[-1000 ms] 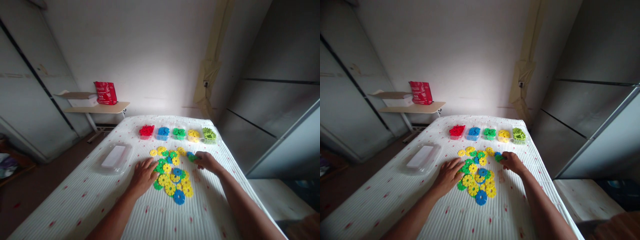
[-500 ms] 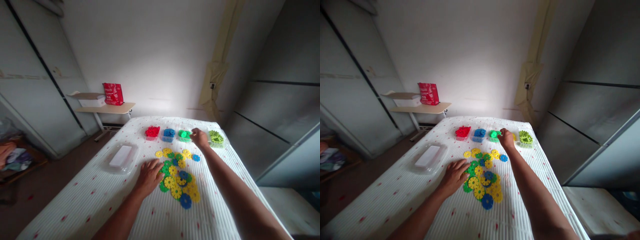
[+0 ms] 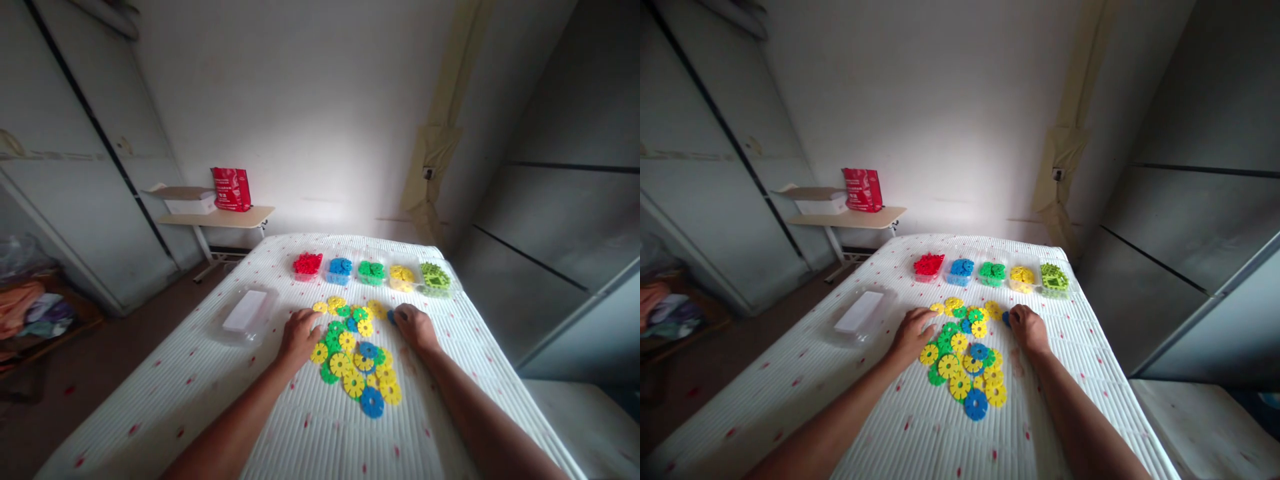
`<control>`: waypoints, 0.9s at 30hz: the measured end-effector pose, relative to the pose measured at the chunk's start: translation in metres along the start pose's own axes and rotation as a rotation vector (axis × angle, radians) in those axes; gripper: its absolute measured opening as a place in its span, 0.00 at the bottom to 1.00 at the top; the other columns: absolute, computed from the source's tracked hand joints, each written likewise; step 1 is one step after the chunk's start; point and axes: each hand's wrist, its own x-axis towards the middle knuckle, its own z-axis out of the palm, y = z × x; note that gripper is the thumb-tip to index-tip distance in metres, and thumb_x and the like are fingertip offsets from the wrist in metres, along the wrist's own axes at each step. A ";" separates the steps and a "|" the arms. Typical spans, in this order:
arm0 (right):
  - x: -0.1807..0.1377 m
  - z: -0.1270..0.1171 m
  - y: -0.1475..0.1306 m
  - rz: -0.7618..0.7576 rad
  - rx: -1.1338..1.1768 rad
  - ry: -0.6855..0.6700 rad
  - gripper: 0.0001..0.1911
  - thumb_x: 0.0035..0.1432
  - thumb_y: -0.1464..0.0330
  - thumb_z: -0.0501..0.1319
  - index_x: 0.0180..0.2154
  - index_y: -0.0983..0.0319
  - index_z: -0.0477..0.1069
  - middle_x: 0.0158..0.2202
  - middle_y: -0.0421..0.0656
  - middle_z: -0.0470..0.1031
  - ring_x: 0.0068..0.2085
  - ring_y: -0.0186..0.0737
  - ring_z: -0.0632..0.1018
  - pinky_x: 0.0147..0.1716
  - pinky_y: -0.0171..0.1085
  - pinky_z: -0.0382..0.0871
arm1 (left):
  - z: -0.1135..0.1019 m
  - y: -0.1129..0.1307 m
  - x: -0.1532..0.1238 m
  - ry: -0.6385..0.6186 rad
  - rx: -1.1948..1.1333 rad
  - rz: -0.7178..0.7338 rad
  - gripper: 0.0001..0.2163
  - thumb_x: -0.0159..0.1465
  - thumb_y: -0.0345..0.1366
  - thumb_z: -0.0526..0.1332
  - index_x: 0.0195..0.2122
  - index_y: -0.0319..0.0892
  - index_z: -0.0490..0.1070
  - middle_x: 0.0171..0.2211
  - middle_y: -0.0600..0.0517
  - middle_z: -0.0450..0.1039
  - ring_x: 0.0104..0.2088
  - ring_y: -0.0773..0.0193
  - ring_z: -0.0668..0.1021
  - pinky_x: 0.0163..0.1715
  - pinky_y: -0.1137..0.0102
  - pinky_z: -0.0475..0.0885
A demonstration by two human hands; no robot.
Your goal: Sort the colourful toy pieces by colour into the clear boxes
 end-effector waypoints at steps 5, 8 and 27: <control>0.001 -0.001 -0.005 0.042 0.030 0.004 0.12 0.53 0.66 0.50 0.27 0.61 0.70 0.29 0.44 0.74 0.30 0.38 0.72 0.33 0.34 0.63 | -0.001 0.019 0.038 -0.118 0.027 0.002 0.14 0.56 0.30 0.58 0.44 0.46 0.73 0.44 0.52 0.74 0.46 0.61 0.72 0.49 0.65 0.66; 0.000 0.001 -0.001 0.045 0.024 0.006 0.12 0.53 0.65 0.50 0.27 0.61 0.70 0.29 0.44 0.74 0.31 0.38 0.73 0.33 0.33 0.62 | 0.004 0.028 0.058 -0.189 0.072 -0.025 0.17 0.55 0.31 0.60 0.46 0.48 0.72 0.47 0.53 0.73 0.48 0.60 0.71 0.50 0.65 0.64; 0.001 -0.001 -0.004 0.088 0.042 -0.022 0.11 0.53 0.67 0.51 0.28 0.61 0.70 0.30 0.44 0.75 0.32 0.38 0.73 0.33 0.33 0.63 | 0.029 0.000 0.076 -0.190 -0.137 -0.240 0.14 0.55 0.28 0.56 0.39 0.41 0.76 0.34 0.53 0.78 0.34 0.66 0.76 0.36 0.75 0.68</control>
